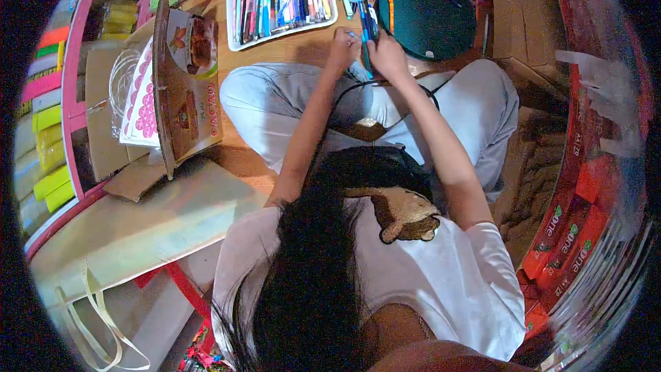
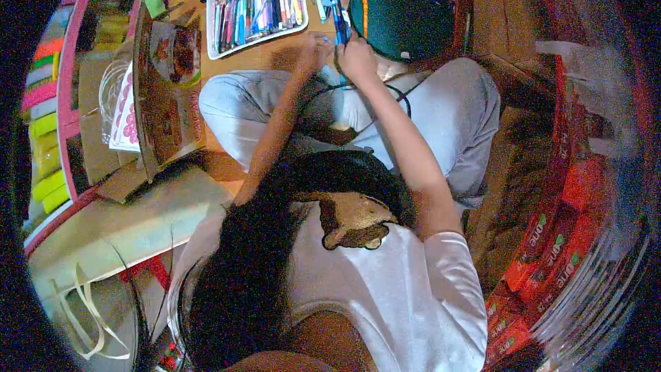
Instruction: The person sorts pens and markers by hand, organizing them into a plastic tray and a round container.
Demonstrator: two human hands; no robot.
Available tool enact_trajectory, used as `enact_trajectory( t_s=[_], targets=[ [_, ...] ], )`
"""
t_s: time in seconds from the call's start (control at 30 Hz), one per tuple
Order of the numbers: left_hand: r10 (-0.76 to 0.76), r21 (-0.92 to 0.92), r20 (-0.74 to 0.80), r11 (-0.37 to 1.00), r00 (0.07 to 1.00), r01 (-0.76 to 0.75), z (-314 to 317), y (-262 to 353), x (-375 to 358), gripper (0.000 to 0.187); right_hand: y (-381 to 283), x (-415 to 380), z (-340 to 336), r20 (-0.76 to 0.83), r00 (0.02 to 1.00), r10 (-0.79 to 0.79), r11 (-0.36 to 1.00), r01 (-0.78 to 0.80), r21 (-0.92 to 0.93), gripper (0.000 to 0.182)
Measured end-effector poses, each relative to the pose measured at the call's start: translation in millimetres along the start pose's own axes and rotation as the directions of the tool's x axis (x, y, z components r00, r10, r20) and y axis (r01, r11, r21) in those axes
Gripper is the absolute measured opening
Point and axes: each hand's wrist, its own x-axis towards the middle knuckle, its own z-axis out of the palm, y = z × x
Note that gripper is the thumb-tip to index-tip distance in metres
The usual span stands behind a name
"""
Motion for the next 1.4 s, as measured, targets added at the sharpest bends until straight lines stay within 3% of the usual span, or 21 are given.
enact_trajectory(
  t_s=[0.03,0.17,0.2,0.3,0.33,0.43,0.47,0.57,0.67,0.77,0.8,0.9,0.97,1.07,1.13,1.2,1.27,1.4],
  targets=[
    [0.039,-0.138,-0.042,0.989,0.998,-0.045,3,1,1,0.03,-2,2,11,-0.082,0.997,0.0,1.0,-0.002,-0.021,0.05],
    [-0.083,-0.07,0.05,0.994,0.995,0.086,-9,-30,0,0.023,-27,7,33,-0.318,0.948,0.007,0.971,-0.082,-0.223,0.065],
    [-0.198,-0.034,0.161,0.978,0.967,0.206,-30,0,-1,0.025,-31,10,37,-0.317,0.948,0.028,0.96,-0.114,-0.255,0.069],
    [-0.231,0.255,0.317,0.955,0.92,0.152,-67,5,-4,0.029,-39,25,48,-0.323,0.942,0.093,0.915,-0.209,-0.345,0.082],
    [-0.264,0.324,0.424,0.937,0.866,0.127,-80,4,0,0.034,-38,28,52,-0.373,0.928,0.015,0.884,-0.187,-0.429,0.071],
    [-0.244,0.248,0.421,0.957,0.873,0.148,-108,19,6,0.036,-29,42,61,-0.269,0.96,-0.081,0.881,-0.057,-0.47,0.042],
    [-0.267,0.265,0.37,0.949,0.89,0.174,-115,35,8,0.034,-22,47,71,-0.328,0.929,-0.173,0.829,-0.042,-0.558,0.017],
    [-0.221,0.144,0.435,0.974,0.873,0.175,-118,52,18,0.031,-22,48,74,-0.242,0.954,-0.179,0.829,0.013,-0.56,0.011],
    [-0.117,0.05,0.4,0.993,0.909,0.106,-105,35,12,0.028,-29,45,59,-0.165,0.981,-0.097,0.87,0.003,-0.493,0.012],
    [-0.177,0.045,0.417,0.984,0.891,0.175,-101,29,3,0.026,-34,30,23,-0.122,0.985,-0.124,0.934,0.075,-0.35,0.015],
    [-0.17,0.03,0.424,0.984,0.89,0.174,-99,27,1,0.026,-46,20,0,-0.072,0.997,-0.004,0.968,-0.014,-0.249,0.018],
    [-0.151,0.04,0.399,0.988,0.905,0.147,-97,26,0,0.027,-37,10,-47,-0.091,0.996,-0.003,0.994,-0.007,-0.109,0.022],
    [-0.128,0.115,0.329,0.989,0.935,0.095,-90,38,5,0.029,-19,20,-72,-0.186,0.98,0.074,0.99,-0.094,-0.101,0.024],
    [-0.24,0.525,0.222,0.846,0.945,0.091,-52,37,14,0.04,25,45,-92,-0.343,0.936,0.08,0.975,-0.145,-0.166,0.024],
    [-0.23,0.584,0.072,0.798,0.97,0.146,-37,55,13,0.05,58,63,-89,-0.392,0.914,0.107,0.962,-0.194,-0.19,0.029],
    [-0.267,0.629,-0.034,0.743,0.963,0.228,-21,63,15,0.065,76,72,-85,-0.277,0.949,0.153,0.952,-0.217,-0.215,0.033],
    [-0.211,0.679,-0.024,0.714,0.977,0.171,-11,57,13,0.066,86,76,-82,-0.156,0.957,0.244,0.913,-0.281,-0.296,0.043],
    [-0.202,0.675,0.001,0.723,0.979,0.148,-4,40,23,0.056,70,71,-96,-0.225,0.968,0.111,0.884,-0.2,-0.423,0.049]
  ],
)
